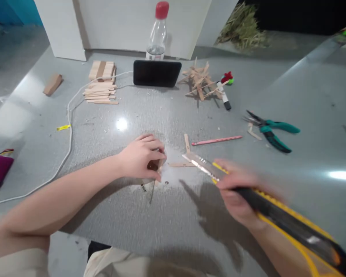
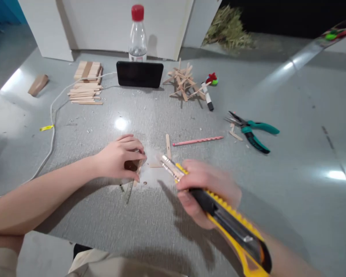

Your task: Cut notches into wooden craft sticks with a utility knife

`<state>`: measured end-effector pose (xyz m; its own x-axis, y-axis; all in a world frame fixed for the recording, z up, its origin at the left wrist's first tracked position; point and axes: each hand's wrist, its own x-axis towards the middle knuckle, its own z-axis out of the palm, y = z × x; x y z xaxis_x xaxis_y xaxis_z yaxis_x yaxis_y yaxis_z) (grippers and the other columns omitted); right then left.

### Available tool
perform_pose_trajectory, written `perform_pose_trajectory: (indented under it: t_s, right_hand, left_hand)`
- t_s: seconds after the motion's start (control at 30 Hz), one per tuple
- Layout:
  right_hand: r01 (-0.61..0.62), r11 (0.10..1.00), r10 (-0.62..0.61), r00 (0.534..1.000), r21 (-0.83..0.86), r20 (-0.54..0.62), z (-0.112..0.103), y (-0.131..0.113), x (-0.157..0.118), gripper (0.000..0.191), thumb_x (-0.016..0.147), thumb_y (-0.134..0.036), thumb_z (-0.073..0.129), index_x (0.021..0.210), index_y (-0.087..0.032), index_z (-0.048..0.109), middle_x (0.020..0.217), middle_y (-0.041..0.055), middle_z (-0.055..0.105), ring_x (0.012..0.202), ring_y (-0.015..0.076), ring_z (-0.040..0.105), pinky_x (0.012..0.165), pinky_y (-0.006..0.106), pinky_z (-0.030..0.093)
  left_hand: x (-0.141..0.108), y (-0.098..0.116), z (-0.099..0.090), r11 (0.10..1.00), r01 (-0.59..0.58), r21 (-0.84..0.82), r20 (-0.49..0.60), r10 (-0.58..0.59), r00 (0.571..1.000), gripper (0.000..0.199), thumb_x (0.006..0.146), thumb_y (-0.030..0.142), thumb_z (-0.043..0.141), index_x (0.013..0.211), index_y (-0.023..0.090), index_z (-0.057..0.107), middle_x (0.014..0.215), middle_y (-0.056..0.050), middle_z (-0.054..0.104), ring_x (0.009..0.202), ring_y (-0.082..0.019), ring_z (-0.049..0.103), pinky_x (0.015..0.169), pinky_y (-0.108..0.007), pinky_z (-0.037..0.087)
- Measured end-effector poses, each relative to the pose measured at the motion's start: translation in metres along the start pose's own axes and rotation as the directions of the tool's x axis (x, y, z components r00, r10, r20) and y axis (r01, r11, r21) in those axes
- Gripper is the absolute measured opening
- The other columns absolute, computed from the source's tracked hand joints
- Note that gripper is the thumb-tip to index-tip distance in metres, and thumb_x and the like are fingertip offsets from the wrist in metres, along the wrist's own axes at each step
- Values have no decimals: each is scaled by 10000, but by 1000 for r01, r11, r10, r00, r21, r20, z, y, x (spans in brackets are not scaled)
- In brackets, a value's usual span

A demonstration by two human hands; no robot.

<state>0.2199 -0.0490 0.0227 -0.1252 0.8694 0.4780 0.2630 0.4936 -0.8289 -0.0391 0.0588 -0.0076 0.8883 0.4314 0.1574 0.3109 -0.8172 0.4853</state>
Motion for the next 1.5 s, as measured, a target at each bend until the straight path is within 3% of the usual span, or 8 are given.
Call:
perform_pose_trajectory:
  t_s: [0.13,0.23,0.47,0.67,0.87,1.0,1.23,1.5]
  right_hand:
    - [166,976,-132,965,-138,228,5,-4,12,357,778,-213,604,1127,-233,671,815,45,705,755,244,686,750,423,560]
    - [198,969,-144,938,-147,314,12,7,19,353,781,-196,516,1106,-228,648,813,56,719,730,230,706,697,395,581]
    - [128,988,-96,945,-83,314,13,32,13,334,735,-106,699,1029,-239,612,768,21,713,675,182,703,619,305,597]
    - [93,989,-49,936,-111,348,13,24,11,266,779,-120,549,1015,-210,632,783,61,705,690,177,704,619,298,597]
    - [184,957,-86,917,-223,389,12,26,10,241,830,-186,603,1069,-206,632,875,74,764,772,190,754,731,275,625]
    - [180,956,-77,916,-230,395,17,27,10,233,820,-203,694,1034,-230,606,853,48,761,732,183,748,677,275,623]
    - [106,970,-7,911,-219,412,24,22,8,256,825,-147,541,1061,-208,621,882,57,740,795,181,735,732,293,609]
    - [136,968,-25,887,-209,460,25,27,8,266,880,-185,598,1144,-213,604,995,84,757,887,192,747,786,297,632]
  left_hand:
    - [0,0,0,998,3,-55,-27,-5,1000,488,753,599,757,1040,206,723,1048,-68,697,1031,-247,627,1118,-492,311]
    - [2,-1,-1,990,-43,-133,-18,41,999,392,784,542,759,975,201,722,1028,-57,718,1058,-236,629,1103,-448,337]
    - [3,0,-2,979,-83,-188,44,93,995,346,827,453,743,1049,195,683,1151,-36,697,1196,-238,587,1142,-440,299]
    - [1,3,3,992,-73,-103,9,74,997,635,823,589,693,1269,147,599,1270,-139,624,1198,-282,576,1162,-469,315]
    - [2,3,2,995,-87,-53,67,90,994,582,842,581,670,1253,172,617,1306,-123,602,1268,-298,527,1177,-496,284]
    - [3,3,1,993,-88,-73,89,94,992,586,834,598,667,1260,199,624,1340,-124,579,1291,-299,515,1181,-511,284]
    - [2,4,1,995,-91,-30,105,93,990,624,818,589,688,1315,220,602,1430,-143,519,1432,-344,377,1218,-581,208]
    - [2,2,1,993,-116,1,109,115,987,660,828,590,668,1356,203,582,1498,-176,453,1448,-368,357,1214,-603,212]
